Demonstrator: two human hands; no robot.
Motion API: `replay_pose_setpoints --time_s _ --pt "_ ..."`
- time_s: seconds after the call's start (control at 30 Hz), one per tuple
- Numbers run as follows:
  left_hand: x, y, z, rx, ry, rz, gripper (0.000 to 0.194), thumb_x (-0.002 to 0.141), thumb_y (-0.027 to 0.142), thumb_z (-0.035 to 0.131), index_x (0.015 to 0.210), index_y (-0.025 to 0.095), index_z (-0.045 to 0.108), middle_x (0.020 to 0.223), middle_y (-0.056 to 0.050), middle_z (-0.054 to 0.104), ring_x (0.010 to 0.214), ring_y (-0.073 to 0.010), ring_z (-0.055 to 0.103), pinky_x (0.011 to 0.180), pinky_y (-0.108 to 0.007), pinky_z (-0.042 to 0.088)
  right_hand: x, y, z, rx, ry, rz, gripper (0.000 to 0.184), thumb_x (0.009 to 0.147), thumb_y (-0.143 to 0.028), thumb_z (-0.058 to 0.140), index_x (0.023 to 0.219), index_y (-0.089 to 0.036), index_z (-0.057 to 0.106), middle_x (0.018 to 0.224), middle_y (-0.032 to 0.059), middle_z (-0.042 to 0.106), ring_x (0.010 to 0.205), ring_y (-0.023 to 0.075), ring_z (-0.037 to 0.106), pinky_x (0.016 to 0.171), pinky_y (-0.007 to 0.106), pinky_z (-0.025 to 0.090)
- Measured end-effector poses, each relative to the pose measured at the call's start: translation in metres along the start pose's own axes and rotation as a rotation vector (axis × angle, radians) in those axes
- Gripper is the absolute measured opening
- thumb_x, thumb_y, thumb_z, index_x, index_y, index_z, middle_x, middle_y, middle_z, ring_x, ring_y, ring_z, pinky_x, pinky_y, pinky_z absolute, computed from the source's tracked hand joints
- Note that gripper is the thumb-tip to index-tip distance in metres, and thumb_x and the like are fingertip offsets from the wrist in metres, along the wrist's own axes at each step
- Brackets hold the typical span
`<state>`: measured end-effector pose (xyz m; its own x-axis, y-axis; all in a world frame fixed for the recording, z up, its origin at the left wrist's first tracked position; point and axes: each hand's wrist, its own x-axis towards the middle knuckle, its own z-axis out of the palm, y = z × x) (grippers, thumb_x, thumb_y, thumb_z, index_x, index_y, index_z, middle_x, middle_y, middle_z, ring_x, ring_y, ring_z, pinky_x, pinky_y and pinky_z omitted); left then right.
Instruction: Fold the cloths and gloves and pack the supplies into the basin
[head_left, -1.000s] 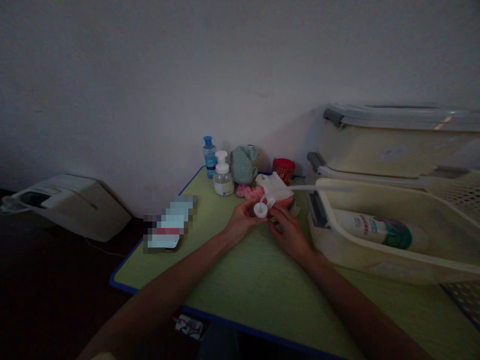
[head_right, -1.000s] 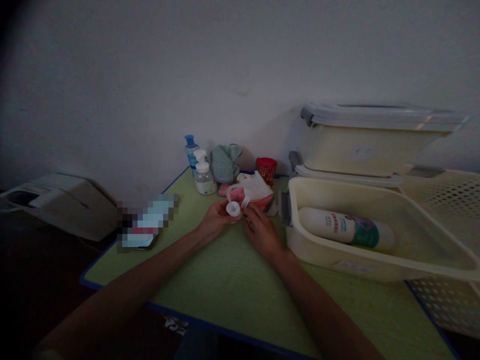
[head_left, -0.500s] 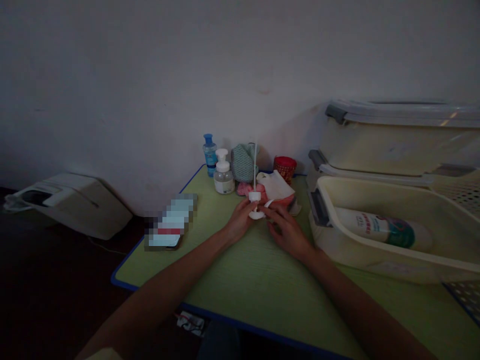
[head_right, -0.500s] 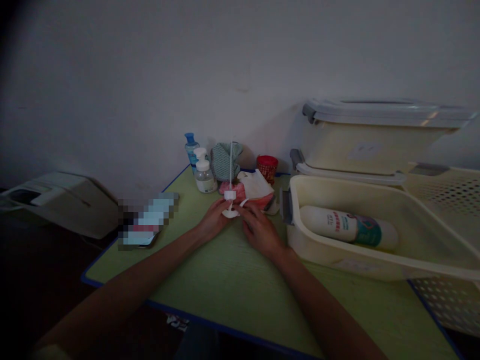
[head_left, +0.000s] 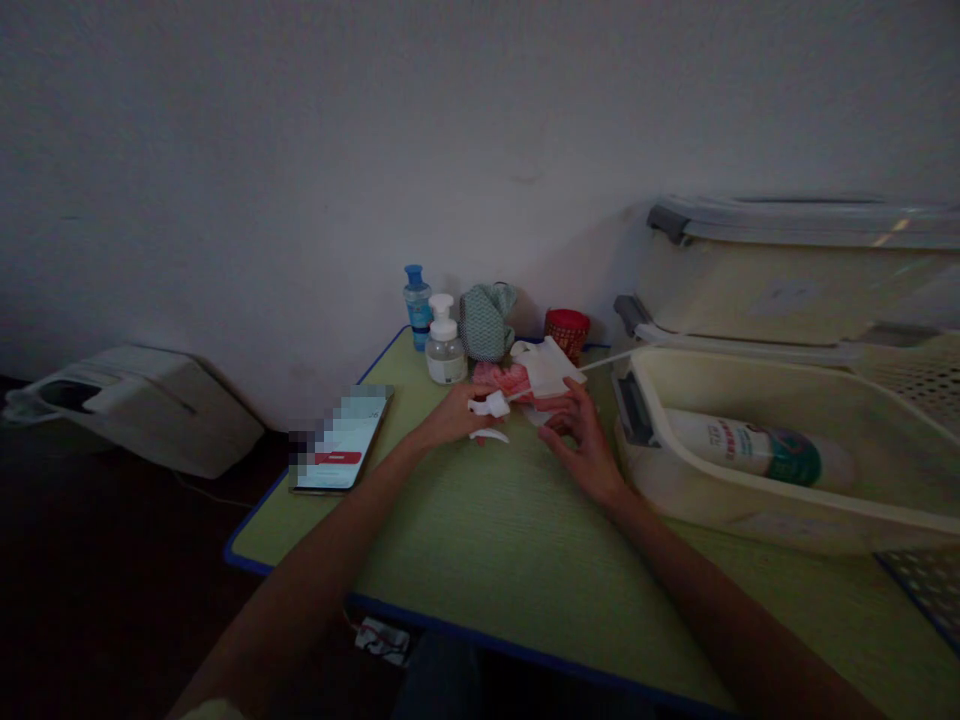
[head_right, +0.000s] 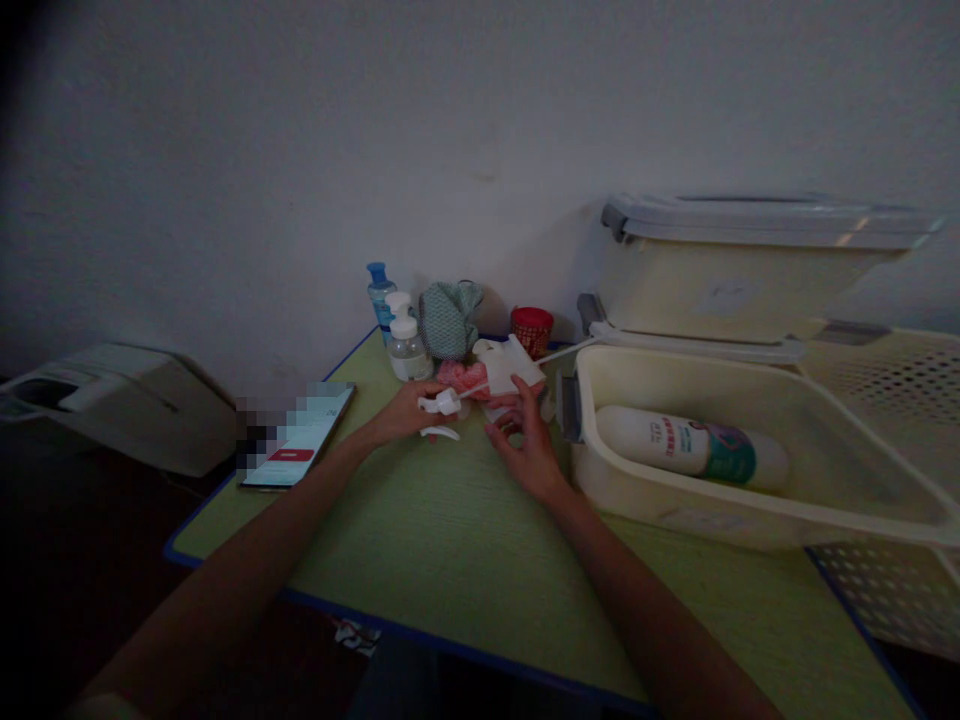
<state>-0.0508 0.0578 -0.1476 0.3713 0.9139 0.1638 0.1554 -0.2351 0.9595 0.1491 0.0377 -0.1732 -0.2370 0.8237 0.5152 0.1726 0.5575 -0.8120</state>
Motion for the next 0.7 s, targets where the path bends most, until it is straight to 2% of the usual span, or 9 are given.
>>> replay_pose_setpoints --time_s 0.07,0.13,0.2,0.23,0.33,0.5,0.7 --pt "-0.003 0.000 -0.003 0.024 -0.151 -0.046 0.008 0.063 0.016 0.067 0.070 0.014 0.064 0.056 0.002 0.057 0.043 -0.0074 0.049 0.038 -0.015 0.038 0.002 -0.003 -0.002 0.102 0.054 0.078 0.051 0.075 -0.031 0.058 0.120 -0.024 0.035 0.080 -0.0015 0.056 0.059 0.0102 0.051 0.054 0.024 0.044" --pt "-0.005 -0.001 -0.006 0.013 -0.289 -0.099 0.011 0.064 0.018 0.068 0.074 0.013 0.065 0.059 0.001 0.058 0.045 -0.0079 0.051 0.041 -0.016 0.041 0.002 -0.005 -0.004 0.175 0.115 0.147 0.033 0.075 -0.035 0.058 0.103 -0.023 0.046 0.065 -0.0056 0.051 0.052 0.0090 0.046 0.049 0.022 0.039" --pt "-0.007 -0.001 -0.010 -0.032 -0.344 -0.122 0.026 0.063 0.018 0.070 0.088 0.015 0.065 0.067 0.000 0.060 0.050 -0.0087 0.054 0.045 -0.017 0.044 0.003 -0.007 -0.005 0.212 0.154 0.178 0.019 0.076 -0.037 0.057 0.083 -0.022 0.049 0.057 -0.0065 0.048 0.049 0.0086 0.044 0.047 0.022 0.037" --pt "-0.007 -0.001 -0.012 -0.065 -0.349 -0.125 0.036 0.062 0.017 0.071 0.097 0.017 0.063 0.072 -0.001 0.061 0.053 -0.0093 0.056 0.047 -0.018 0.045 0.003 -0.007 -0.005 0.221 0.167 0.182 0.019 0.077 -0.039 0.056 0.076 -0.022 0.048 0.056 -0.0063 0.048 0.048 0.0086 0.044 0.047 0.022 0.037" --pt "-0.007 -0.002 -0.019 -0.186 -0.324 -0.140 0.052 0.059 0.014 0.074 0.108 0.019 0.058 0.083 -0.004 0.063 0.062 -0.0122 0.060 0.052 -0.021 0.048 0.003 -0.007 -0.004 0.235 0.191 0.184 0.023 0.077 -0.041 0.055 0.070 -0.021 0.046 0.059 -0.0047 0.052 0.050 0.0089 0.047 0.050 0.023 0.040" --pt "-0.003 -0.010 -0.029 -0.401 -0.130 -0.135 0.042 0.056 0.017 0.077 0.094 0.014 0.059 0.078 -0.005 0.064 0.068 -0.0148 0.061 0.053 -0.020 0.045 0.003 -0.010 -0.002 0.242 0.210 0.177 0.022 0.078 -0.041 0.056 0.072 -0.022 0.047 0.063 -0.0034 0.057 0.053 0.0101 0.050 0.054 0.025 0.042" --pt "0.000 -0.018 -0.028 -0.478 -0.077 -0.138 0.043 0.056 0.013 0.077 0.096 0.014 0.061 0.078 -0.002 0.062 0.066 -0.0109 0.057 0.061 -0.021 0.045 0.000 -0.012 -0.002 0.200 0.188 0.168 0.019 0.078 -0.038 0.055 0.073 -0.021 0.049 0.064 -0.0024 0.059 0.053 0.0104 0.051 0.053 0.025 0.043"
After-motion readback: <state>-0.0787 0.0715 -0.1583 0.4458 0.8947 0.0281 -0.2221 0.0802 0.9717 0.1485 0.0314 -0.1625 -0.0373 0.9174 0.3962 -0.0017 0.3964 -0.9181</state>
